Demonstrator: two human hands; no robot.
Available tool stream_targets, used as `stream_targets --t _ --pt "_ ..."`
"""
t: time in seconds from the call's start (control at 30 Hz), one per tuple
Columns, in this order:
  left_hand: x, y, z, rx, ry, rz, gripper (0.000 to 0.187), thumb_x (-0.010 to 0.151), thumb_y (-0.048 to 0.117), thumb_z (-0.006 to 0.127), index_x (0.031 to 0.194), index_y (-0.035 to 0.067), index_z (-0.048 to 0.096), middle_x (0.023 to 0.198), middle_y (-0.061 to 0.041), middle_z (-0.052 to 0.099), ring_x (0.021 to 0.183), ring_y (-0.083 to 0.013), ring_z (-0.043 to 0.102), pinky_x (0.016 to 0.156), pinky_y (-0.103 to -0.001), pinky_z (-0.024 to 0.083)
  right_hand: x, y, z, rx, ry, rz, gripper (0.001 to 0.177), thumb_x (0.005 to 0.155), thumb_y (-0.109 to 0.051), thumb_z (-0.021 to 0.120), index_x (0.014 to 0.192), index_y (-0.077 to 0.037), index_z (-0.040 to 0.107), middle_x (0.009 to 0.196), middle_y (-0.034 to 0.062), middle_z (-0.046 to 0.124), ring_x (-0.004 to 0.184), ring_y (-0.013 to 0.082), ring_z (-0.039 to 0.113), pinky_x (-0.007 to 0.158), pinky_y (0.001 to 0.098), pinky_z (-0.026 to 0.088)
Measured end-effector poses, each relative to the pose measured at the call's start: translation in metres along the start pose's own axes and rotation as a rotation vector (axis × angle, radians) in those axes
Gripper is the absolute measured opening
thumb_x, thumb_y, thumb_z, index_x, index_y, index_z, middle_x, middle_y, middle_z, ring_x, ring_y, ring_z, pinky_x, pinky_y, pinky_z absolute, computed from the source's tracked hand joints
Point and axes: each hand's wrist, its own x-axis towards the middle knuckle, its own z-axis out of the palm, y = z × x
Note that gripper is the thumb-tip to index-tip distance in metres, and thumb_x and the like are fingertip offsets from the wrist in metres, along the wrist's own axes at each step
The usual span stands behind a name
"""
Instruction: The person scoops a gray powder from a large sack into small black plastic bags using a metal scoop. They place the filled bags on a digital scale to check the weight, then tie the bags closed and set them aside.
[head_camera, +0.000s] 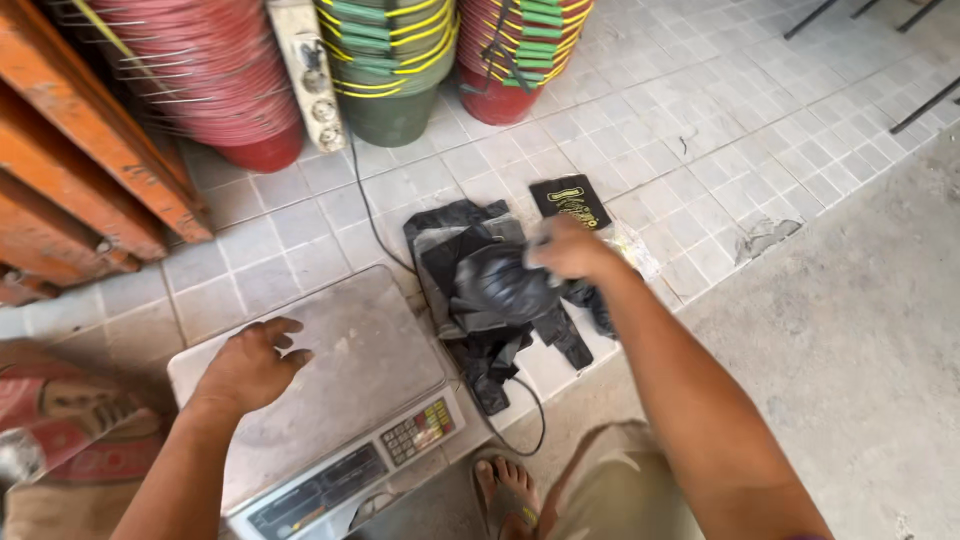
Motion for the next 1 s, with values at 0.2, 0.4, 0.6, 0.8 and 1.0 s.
stream_targets --t 0.2,0.4,0.6,0.8,1.0 --pt "0.057 0.104 0.036 -0.11 0.127 0.29 0.03 0.074 0.026 0.063 0.104 0.021 0.064 0.094 -0.009 0.066 0.092 -0.0277 0.063 0.08 -0.04 0.052 0.047 0.126 -0.053 -0.139 0.456 0.067 0.023 0.064 -0.019 0.062 0.074 0.0 0.067 0.059 0.02 0.059 0.062 0.0355 0.063 0.055 0.0433 0.048" --pt "0.073 0.246 0.111 -0.217 -0.107 0.526 0.039 0.072 0.026 0.067 0.111 0.019 0.061 0.1 -0.007 0.063 0.101 -0.0273 0.059 0.086 -0.037 0.049 0.074 0.237 -0.059 0.169 0.716 0.232 0.019 0.066 -0.02 0.063 0.079 -0.006 0.069 0.061 0.0141 0.061 0.059 0.0277 0.063 0.049 0.0392 0.049" --pt "0.059 0.329 0.146 -0.32 -0.367 0.588 0.054 0.082 0.019 0.057 0.133 0.015 0.039 0.127 -0.018 0.044 0.121 -0.0391 0.04 0.095 -0.049 0.044 0.031 0.184 -0.042 0.345 0.68 0.357 0.026 0.071 -0.017 0.059 0.091 -0.003 0.068 0.078 0.0183 0.065 0.071 0.0287 0.065 0.055 0.0389 0.053" --pt "0.074 0.361 0.182 -0.249 -0.429 0.557 0.056 0.082 0.029 0.06 0.133 0.017 0.039 0.135 -0.014 0.034 0.128 -0.0376 0.031 0.099 -0.051 0.038 0.057 0.237 -0.043 0.442 0.67 0.259 0.024 0.072 -0.009 0.059 0.09 0.004 0.065 0.073 0.0247 0.061 0.063 0.0315 0.064 0.045 0.0384 0.053" --pt "0.08 0.366 0.201 -0.264 -0.405 0.568 0.055 0.082 0.025 0.059 0.133 0.016 0.039 0.134 -0.016 0.034 0.126 -0.0423 0.03 0.097 -0.053 0.04 0.063 0.24 -0.054 0.392 0.639 0.296 0.02 0.07 -0.011 0.058 0.082 0.003 0.065 0.068 0.0215 0.061 0.055 0.0266 0.063 0.04 0.0323 0.051"
